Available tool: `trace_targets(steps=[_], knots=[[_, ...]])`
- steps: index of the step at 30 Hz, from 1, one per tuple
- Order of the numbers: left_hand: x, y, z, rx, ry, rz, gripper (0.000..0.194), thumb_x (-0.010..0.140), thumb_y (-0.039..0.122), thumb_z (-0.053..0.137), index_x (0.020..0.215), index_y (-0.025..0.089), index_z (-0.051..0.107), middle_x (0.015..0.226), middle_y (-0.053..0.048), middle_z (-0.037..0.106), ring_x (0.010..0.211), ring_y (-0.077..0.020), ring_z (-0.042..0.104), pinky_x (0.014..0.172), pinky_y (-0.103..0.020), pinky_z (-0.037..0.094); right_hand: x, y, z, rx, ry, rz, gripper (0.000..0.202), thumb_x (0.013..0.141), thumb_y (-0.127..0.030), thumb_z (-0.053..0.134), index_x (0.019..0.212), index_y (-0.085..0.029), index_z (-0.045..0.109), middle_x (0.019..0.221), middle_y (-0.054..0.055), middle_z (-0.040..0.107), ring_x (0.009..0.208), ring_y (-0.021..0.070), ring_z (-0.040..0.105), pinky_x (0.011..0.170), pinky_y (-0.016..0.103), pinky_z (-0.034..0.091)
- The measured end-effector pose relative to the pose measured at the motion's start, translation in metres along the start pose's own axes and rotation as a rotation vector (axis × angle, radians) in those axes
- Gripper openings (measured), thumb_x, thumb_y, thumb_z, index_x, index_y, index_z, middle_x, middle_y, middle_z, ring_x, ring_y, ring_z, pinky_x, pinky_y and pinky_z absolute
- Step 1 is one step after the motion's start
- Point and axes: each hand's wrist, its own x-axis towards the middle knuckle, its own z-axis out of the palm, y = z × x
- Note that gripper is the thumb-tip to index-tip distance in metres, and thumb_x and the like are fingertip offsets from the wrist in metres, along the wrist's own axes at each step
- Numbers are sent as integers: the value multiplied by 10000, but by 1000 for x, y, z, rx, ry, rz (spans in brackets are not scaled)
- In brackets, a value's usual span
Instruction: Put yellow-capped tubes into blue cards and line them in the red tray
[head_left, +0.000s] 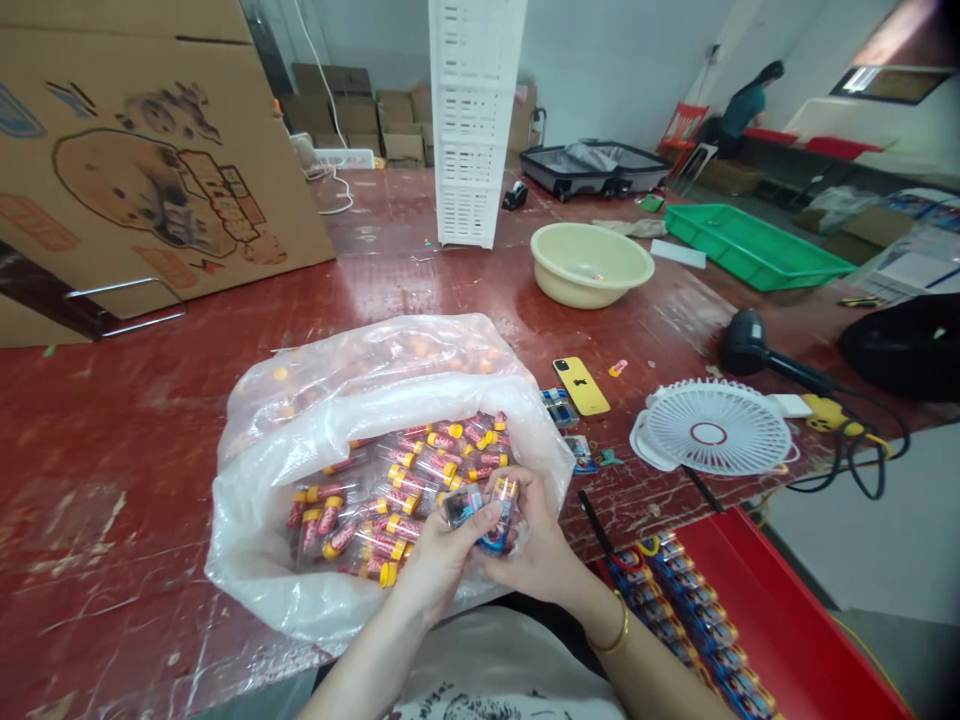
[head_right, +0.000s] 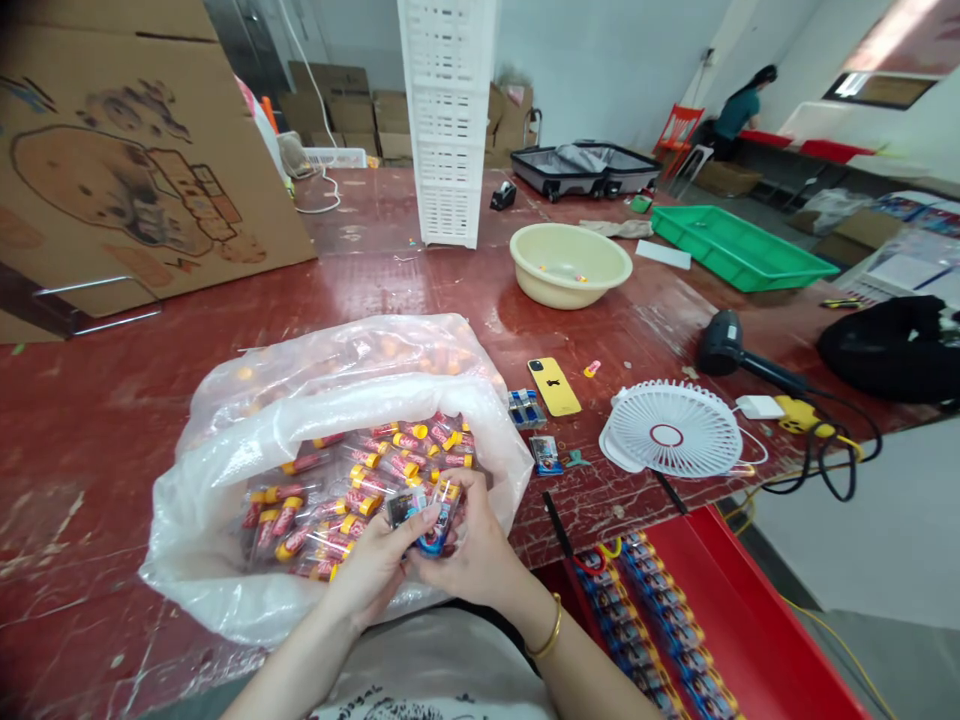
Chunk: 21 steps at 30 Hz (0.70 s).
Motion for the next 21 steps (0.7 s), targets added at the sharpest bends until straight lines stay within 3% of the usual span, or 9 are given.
trace_targets(steps=[9, 13, 15, 17, 19, 21], knots=[[4, -1, 1, 39, -9, 11, 345, 668, 286, 805, 965, 130, 726, 796, -74, 767, 774, -236, 698, 763, -341, 527, 4, -4, -2, -112, 55, -71, 693, 628, -171, 748, 1174, -260, 332, 1142, 75, 450, 1060, 228, 539, 889, 352, 489], [4, -3, 1, 110, 10, -8, 365, 676, 328, 794, 978, 137, 718, 884, -88, 771, 825, -243, 702, 802, -346, 531, 0, -12, -11, -249, 120, -139, 612, 586, -180, 765, 1064, -243, 389, 1111, 62, 468, 1041, 230, 521, 913, 361, 453], [2, -6, 1, 116, 41, -45, 391, 703, 363, 766, 1032, 164, 701, 1012, -96, 755, 935, -261, 688, 824, -357, 537, -11, -9, -35, -318, 227, -159, 591, 585, -201, 769, 1033, -247, 385, 1100, 55, 463, 1039, 225, 512, 911, 353, 444], [1, -9, -2, 106, 53, -105, 417, 723, 365, 743, 1099, 196, 675, 1129, -96, 721, 1011, -277, 670, 826, -375, 548, -36, 3, -81, -430, 397, -91, 609, 594, -249, 771, 1046, -253, 362, 1131, 59, 458, 1038, 221, 510, 907, 355, 440], [3, -12, -5, 139, 63, -152, 463, 696, 337, 764, 1129, 206, 664, 1142, -98, 717, 1016, -287, 672, 815, -381, 561, -80, 22, -142, -633, 606, 137, 638, 604, -326, 758, 1079, -254, 337, 1172, 68, 453, 1044, 221, 509, 917, 367, 432], [5, -13, -6, 193, 68, -170, 504, 655, 336, 799, 1122, 195, 669, 1087, -102, 739, 970, -292, 691, 786, -379, 578, -139, 44, -202, -869, 804, 547, 655, 604, -412, 719, 1101, -243, 328, 1168, 66, 457, 1074, 224, 498, 941, 368, 416]])
